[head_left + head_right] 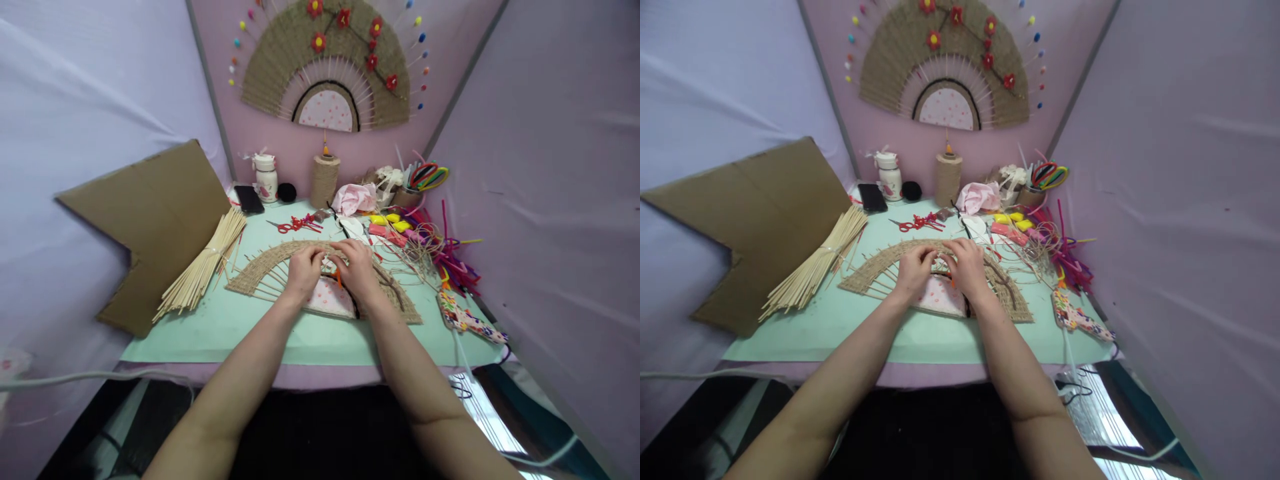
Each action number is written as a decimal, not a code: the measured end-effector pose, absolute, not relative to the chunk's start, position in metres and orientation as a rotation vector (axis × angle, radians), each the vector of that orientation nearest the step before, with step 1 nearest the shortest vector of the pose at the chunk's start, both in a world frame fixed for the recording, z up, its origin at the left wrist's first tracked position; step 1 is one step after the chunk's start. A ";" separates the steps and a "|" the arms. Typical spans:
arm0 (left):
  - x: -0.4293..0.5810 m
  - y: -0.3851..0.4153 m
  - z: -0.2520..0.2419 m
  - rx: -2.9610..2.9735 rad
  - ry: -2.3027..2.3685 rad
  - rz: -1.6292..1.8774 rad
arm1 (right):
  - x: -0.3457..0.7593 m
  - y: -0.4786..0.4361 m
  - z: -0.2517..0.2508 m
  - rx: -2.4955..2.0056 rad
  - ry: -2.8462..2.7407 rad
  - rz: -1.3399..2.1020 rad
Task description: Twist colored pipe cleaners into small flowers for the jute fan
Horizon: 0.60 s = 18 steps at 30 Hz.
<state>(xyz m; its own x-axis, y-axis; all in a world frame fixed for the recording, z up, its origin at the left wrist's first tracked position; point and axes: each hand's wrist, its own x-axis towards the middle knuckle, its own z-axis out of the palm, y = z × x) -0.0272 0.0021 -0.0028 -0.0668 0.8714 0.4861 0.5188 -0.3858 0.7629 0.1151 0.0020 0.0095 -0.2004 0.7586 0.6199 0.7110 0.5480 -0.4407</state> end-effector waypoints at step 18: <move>-0.023 0.005 -0.008 1.843 1.483 1.310 | 0.130 0.015 0.009 -1.305 -1.704 0.145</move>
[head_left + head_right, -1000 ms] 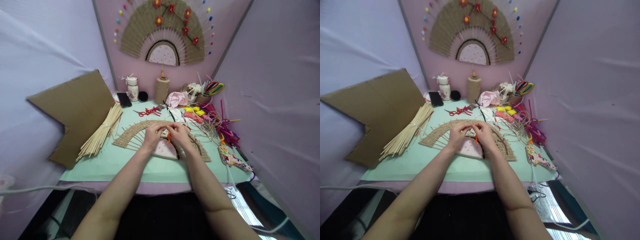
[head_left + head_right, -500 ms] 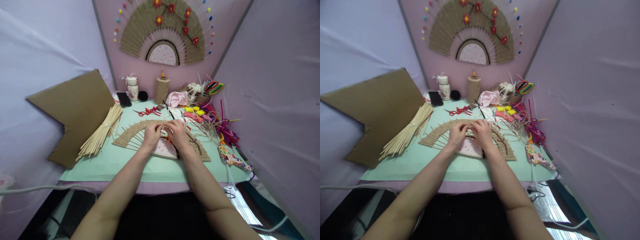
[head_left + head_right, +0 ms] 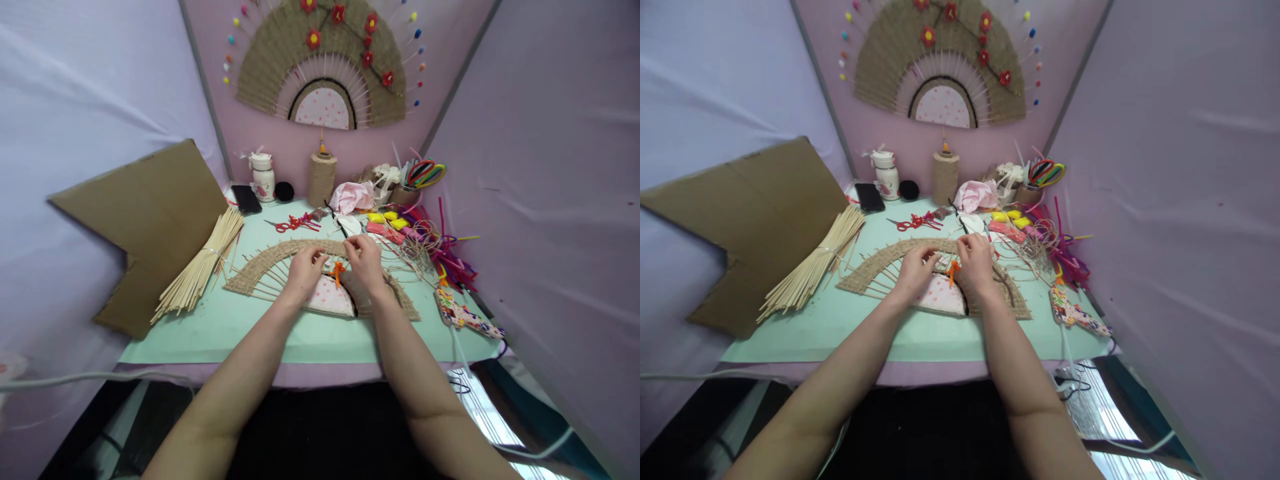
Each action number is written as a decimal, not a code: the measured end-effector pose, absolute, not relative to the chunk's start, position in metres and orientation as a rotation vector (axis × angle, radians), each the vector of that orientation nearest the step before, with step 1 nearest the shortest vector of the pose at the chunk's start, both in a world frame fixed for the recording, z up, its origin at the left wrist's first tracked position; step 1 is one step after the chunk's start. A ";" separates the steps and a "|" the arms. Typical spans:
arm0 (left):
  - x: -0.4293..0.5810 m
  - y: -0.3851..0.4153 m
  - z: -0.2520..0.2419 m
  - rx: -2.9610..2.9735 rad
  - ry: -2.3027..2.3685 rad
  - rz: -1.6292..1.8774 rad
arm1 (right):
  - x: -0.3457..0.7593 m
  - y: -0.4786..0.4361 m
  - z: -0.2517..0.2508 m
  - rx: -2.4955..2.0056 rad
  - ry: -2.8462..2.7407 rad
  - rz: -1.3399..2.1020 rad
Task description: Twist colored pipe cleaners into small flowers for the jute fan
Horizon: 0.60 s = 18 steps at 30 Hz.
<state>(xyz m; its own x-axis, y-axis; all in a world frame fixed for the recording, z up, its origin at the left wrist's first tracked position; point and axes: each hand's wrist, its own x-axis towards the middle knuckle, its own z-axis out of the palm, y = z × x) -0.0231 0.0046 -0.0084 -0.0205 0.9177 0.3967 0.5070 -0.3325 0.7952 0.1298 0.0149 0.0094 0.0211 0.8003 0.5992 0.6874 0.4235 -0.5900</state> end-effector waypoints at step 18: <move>0.008 0.020 -0.002 2.175 1.335 0.916 | 0.140 0.024 0.009 -1.178 -1.413 0.385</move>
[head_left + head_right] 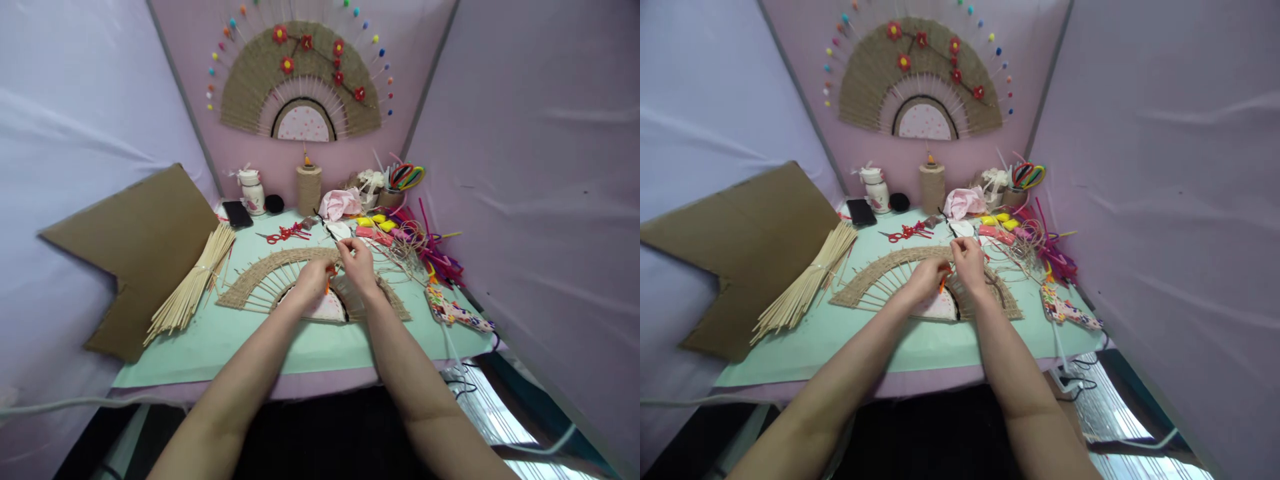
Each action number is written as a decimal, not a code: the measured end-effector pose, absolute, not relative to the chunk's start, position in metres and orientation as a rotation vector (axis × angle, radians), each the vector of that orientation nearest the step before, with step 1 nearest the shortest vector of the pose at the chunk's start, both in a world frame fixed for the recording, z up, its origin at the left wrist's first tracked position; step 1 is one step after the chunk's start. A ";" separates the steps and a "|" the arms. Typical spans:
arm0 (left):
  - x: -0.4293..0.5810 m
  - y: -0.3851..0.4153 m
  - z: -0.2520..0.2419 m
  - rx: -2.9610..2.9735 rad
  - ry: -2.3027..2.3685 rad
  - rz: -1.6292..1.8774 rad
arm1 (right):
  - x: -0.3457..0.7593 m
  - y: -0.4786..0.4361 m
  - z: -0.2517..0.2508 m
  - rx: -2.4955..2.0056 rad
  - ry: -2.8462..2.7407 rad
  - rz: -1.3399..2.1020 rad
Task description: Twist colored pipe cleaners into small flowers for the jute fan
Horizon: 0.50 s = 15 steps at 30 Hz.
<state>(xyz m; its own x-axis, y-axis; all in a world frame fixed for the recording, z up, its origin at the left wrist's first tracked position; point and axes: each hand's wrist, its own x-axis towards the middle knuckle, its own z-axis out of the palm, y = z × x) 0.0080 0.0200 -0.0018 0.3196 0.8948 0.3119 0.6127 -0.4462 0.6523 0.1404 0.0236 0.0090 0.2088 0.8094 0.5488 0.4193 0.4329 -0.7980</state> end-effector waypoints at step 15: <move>-0.025 0.010 -0.001 1.571 0.986 1.638 | 0.128 0.013 0.014 -0.903 -1.355 0.893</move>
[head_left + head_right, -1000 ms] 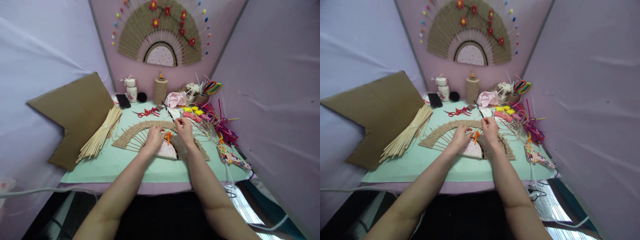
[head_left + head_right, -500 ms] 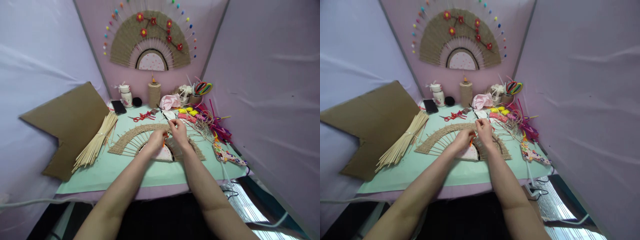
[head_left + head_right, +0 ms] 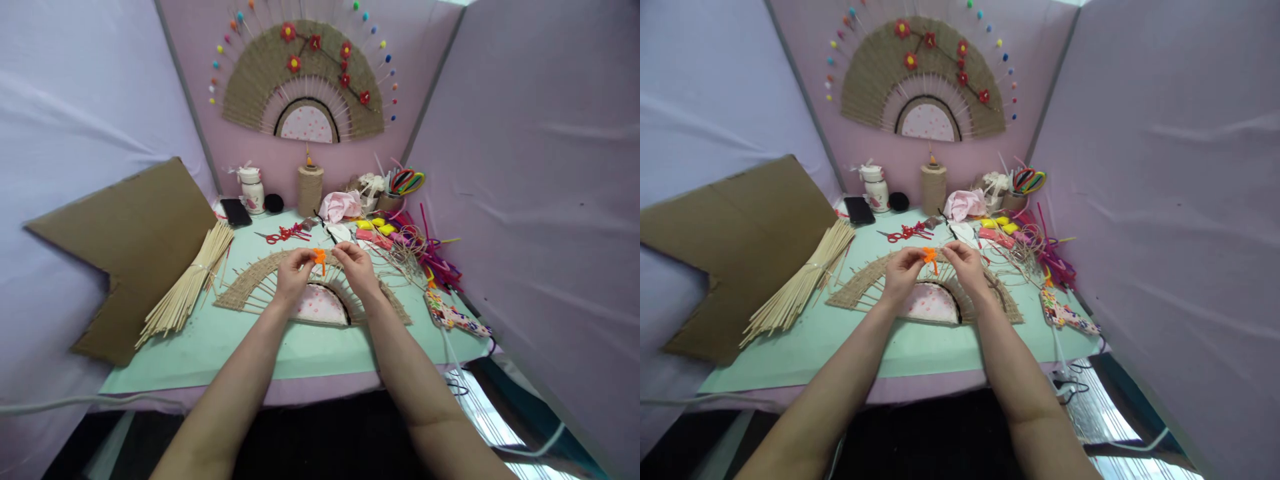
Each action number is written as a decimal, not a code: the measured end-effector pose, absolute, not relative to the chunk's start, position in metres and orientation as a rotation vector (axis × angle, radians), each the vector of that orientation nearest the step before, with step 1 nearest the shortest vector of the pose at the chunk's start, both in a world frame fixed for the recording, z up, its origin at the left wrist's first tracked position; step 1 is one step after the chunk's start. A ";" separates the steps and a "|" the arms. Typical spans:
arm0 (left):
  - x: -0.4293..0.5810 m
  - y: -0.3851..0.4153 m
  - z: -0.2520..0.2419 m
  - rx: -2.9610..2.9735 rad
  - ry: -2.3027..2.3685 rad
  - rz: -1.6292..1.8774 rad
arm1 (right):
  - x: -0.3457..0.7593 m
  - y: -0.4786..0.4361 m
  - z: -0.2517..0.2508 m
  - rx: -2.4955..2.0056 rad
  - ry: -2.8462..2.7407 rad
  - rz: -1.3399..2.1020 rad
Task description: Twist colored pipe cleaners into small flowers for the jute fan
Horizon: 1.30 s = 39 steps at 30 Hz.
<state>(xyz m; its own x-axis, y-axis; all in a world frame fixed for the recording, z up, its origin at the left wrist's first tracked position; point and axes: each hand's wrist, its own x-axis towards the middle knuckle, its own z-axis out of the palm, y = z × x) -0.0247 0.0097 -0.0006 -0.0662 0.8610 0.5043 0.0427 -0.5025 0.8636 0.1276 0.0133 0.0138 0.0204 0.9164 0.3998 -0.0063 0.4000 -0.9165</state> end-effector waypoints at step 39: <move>-0.014 0.004 0.004 1.066 0.902 1.505 | 0.108 0.004 0.010 -1.032 -1.357 0.671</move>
<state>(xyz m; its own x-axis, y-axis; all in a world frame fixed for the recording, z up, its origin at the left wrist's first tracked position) -0.0138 0.0044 0.0040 -0.0689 0.9835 0.1675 -0.3153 -0.1808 0.9316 0.1078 0.0035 0.0100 0.1412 0.8788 0.4557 0.1712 0.4317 -0.8856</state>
